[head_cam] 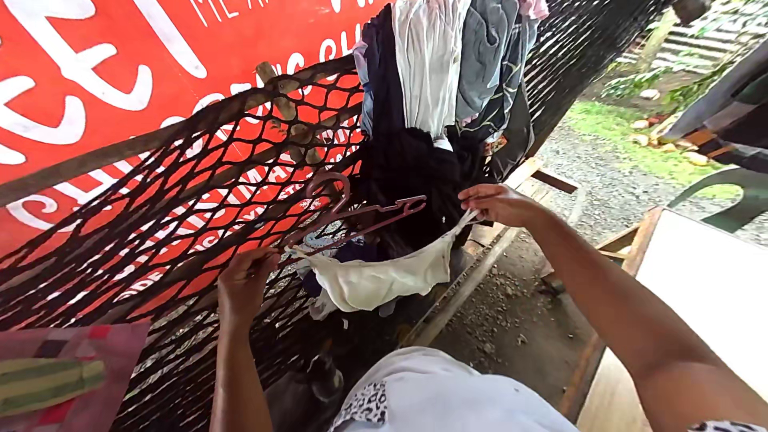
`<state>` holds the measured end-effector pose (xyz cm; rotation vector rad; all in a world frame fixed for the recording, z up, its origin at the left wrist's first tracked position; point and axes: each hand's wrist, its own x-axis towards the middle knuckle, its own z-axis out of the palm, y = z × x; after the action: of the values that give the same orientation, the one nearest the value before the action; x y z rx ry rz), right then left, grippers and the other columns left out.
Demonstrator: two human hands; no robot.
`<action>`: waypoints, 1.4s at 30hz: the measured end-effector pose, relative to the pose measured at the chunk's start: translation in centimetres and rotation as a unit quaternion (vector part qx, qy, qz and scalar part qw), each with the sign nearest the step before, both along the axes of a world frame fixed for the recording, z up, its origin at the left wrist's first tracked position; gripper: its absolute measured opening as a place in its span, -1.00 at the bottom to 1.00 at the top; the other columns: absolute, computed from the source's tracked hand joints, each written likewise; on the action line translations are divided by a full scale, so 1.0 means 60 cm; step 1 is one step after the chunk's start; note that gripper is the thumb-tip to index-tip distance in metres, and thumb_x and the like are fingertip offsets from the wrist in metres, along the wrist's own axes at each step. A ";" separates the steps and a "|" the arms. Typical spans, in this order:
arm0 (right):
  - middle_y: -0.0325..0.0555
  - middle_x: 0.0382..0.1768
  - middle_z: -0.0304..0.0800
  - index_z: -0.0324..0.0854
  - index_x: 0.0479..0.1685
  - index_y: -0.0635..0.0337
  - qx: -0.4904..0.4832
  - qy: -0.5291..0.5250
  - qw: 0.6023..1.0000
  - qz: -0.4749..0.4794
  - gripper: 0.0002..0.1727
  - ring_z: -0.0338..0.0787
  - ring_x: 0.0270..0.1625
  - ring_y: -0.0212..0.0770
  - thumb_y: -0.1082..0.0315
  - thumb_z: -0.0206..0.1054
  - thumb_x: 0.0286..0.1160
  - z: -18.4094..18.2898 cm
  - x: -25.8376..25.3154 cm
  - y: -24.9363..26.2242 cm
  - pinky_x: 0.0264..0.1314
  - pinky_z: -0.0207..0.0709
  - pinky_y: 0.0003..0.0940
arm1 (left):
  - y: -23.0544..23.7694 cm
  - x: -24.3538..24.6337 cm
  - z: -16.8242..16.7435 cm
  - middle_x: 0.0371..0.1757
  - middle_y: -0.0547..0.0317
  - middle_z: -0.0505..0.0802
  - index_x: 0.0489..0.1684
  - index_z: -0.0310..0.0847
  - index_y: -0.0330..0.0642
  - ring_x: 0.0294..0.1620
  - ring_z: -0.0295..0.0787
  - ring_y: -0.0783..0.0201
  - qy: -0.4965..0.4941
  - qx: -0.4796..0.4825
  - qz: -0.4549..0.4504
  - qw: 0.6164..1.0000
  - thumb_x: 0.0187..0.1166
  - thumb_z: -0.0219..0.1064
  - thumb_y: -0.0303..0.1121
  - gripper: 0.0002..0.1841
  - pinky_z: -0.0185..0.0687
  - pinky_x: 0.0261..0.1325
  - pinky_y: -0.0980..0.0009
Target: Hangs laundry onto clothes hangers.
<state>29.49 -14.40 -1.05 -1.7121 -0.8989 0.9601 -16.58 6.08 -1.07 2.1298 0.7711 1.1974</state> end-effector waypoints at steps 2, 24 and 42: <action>-0.33 -0.26 0.77 0.58 0.18 0.16 0.059 0.049 0.997 -0.003 -0.72 0.66 -0.41 -0.53 0.59 0.02 0.72 0.033 -0.028 0.006 -0.32 0.57 -0.62 | -0.002 0.008 0.003 -0.15 0.07 0.87 -0.08 0.73 -0.54 -0.21 0.75 0.66 0.001 0.004 -0.009 1.000 0.53 0.36 -0.51 -0.79 0.68 -0.02 0.68; -0.15 -0.26 0.71 0.62 0.12 0.30 -0.021 -0.058 0.997 -0.038 -0.75 0.57 -0.44 -0.44 0.61 0.10 0.64 0.097 -0.074 0.036 -0.38 0.46 -0.56 | -0.003 0.019 0.034 -0.12 0.12 0.86 -0.10 0.75 -0.48 -0.18 0.75 0.66 0.006 0.023 -0.042 0.999 0.50 0.40 -0.47 -0.80 0.69 0.00 0.68; 0.05 0.23 0.77 0.68 0.33 0.18 0.041 -0.389 0.910 0.139 -0.67 0.81 0.05 -0.04 0.49 0.24 0.66 0.199 -0.201 -0.007 0.13 0.67 0.03 | -0.028 0.087 0.053 -0.18 0.12 0.85 -0.15 0.81 -0.36 -0.15 0.77 0.50 0.036 0.028 -0.083 0.996 0.47 0.45 -0.48 -0.87 0.71 0.04 0.53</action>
<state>17.45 -14.82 10.88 -1.9446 -1.7086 0.3672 -11.39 4.41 2.11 2.2455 0.5845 1.0719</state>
